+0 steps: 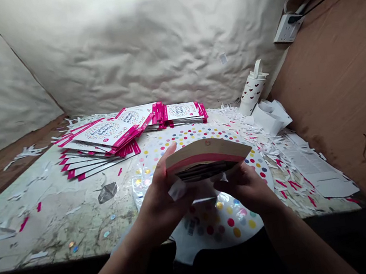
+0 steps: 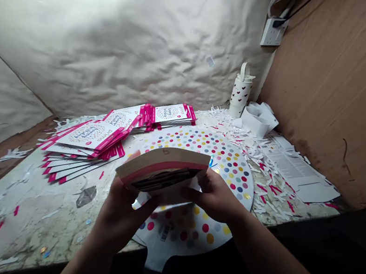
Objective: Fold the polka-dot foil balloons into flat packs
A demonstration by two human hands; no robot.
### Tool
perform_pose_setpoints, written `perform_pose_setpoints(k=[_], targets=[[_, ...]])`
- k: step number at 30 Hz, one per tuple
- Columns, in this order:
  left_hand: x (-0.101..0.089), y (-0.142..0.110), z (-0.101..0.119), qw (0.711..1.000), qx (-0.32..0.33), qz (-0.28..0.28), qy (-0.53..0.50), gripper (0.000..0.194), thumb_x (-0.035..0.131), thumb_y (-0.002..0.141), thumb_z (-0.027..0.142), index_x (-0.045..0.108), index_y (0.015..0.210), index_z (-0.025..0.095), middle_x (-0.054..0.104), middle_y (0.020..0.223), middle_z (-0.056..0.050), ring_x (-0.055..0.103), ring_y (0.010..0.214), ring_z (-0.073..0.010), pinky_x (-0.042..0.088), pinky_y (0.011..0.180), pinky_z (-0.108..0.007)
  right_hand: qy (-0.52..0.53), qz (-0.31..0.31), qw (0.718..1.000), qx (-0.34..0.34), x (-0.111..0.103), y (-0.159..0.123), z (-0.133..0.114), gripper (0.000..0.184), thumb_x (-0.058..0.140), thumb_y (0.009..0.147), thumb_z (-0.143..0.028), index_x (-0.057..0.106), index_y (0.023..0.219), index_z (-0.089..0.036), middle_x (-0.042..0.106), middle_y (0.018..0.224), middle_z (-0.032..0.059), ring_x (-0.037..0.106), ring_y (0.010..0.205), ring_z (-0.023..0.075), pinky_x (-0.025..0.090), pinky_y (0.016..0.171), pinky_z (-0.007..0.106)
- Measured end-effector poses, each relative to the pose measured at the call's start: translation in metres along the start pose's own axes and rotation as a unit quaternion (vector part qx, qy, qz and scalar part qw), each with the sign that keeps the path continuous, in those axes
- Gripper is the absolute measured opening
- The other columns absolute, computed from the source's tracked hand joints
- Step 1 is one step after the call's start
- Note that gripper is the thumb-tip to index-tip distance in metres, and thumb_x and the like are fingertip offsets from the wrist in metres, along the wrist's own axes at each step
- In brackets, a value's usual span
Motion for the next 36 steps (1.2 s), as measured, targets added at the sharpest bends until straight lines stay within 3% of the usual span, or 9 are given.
perform_pose_setpoints(k=[4,12,17,20,22,24,26,30,36], targets=[[0.001,-0.005,0.011,0.982,-0.1,-0.052,-0.149,0.05,0.071,0.072,0.019,0.048,0.116,0.021,0.066,0.103,-0.008,0.065,0.086,-0.0233,0.056,0.071,-0.03,0.002,0.006,0.999,-0.031,-0.004,-0.002,-0.015,0.046,0.073,0.068,-0.014,0.053,0.107,-0.027,0.068,0.097,-0.0005,0.064,0.091,0.0187,0.055,0.077,0.032],[0.013,-0.017,0.006,0.98,-0.102,0.055,-0.163,0.045,0.077,0.063,0.016,0.06,0.105,0.02,0.069,0.096,-0.003,0.065,0.09,-0.0227,0.055,0.076,-0.028,-0.046,0.053,0.994,-0.082,0.008,-0.006,-0.019,0.055,0.079,0.058,-0.013,0.056,0.107,-0.025,0.068,0.102,0.0,0.063,0.097,0.0209,0.054,0.082,0.033],[0.005,-0.016,0.003,0.969,-0.16,0.032,-0.185,0.021,0.071,0.072,0.023,0.068,0.093,0.017,0.07,0.092,-0.003,0.064,0.089,-0.0216,0.052,0.079,-0.03,-0.013,0.086,0.995,-0.041,-0.007,-0.007,-0.013,0.026,0.074,0.069,-0.024,0.065,0.093,-0.022,0.071,0.089,0.0011,0.066,0.082,0.0198,0.055,0.073,0.032],[0.002,-0.016,-0.001,0.969,-0.185,-0.054,-0.152,0.018,0.066,0.076,0.03,0.068,0.086,0.015,0.069,0.083,-0.005,0.063,0.083,-0.0199,0.051,0.075,-0.029,-0.108,0.062,0.992,0.001,-0.019,0.002,-0.015,0.022,0.062,0.079,-0.037,0.067,0.088,-0.018,0.07,0.08,0.0034,0.065,0.072,0.0193,0.053,0.063,0.03],[0.003,-0.02,-0.01,0.961,-0.231,-0.11,-0.105,0.023,0.066,0.075,0.035,0.065,0.07,0.012,0.063,0.063,-0.003,0.06,0.062,-0.0138,0.048,0.057,-0.021,-0.256,0.095,0.962,-0.01,-0.027,0.006,-0.014,0.028,0.054,0.084,-0.041,0.066,0.089,-0.016,0.068,0.075,0.0047,0.063,0.068,0.019,0.051,0.061,0.03],[0.006,-0.029,-0.024,0.944,-0.296,-0.111,-0.093,0.033,0.064,0.074,0.041,0.058,0.058,0.012,0.052,0.045,0.002,0.047,0.042,-0.0074,0.036,0.042,-0.017,-0.399,0.154,0.9,-0.08,-0.027,0.003,-0.011,0.024,0.051,0.086,-0.035,0.064,0.093,-0.016,0.066,0.079,0.0062,0.062,0.072,0.0193,0.051,0.067,0.033],[0.011,-0.04,-0.04,0.925,-0.349,-0.082,-0.123,0.038,0.062,0.073,0.044,0.054,0.054,0.013,0.047,0.039,0.003,0.04,0.035,-0.0051,0.03,0.038,-0.016,-0.475,0.121,0.858,-0.152,-0.014,-0.005,-0.001,0.018,0.049,0.086,-0.024,0.063,0.096,-0.017,0.066,0.087,0.0073,0.061,0.08,0.0196,0.05,0.076,0.034],[0.024,-0.062,-0.06,0.91,-0.381,-0.047,-0.157,0.038,0.062,0.072,0.043,0.053,0.053,0.012,0.049,0.04,0.001,0.042,0.037,-0.006,0.03,0.04,-0.017,-0.503,-0.055,0.845,-0.172,0.02,-0.026,0.025,0.025,0.044,0.084,-0.01,0.063,0.098,-0.018,0.065,0.093,0.0078,0.06,0.088,0.0191,0.05,0.08,0.032],[0.03,-0.066,-0.05,0.922,-0.369,-0.057,-0.106,0.043,0.058,0.074,0.045,0.047,0.045,0.014,0.043,0.039,0.003,0.036,0.037,-0.0051,0.024,0.04,-0.018,-0.528,-0.075,0.827,-0.177,0.035,-0.032,0.026,0.019,0.045,0.086,-0.013,0.064,0.091,-0.015,0.065,0.085,0.0088,0.059,0.081,0.0186,0.05,0.074,0.03]])
Point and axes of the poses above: each hand's wrist, its own y-axis towards the middle knuckle, its own x-axis out of the palm, z = x × y, the point moved 3 cm from there along y, towards the middle knuckle
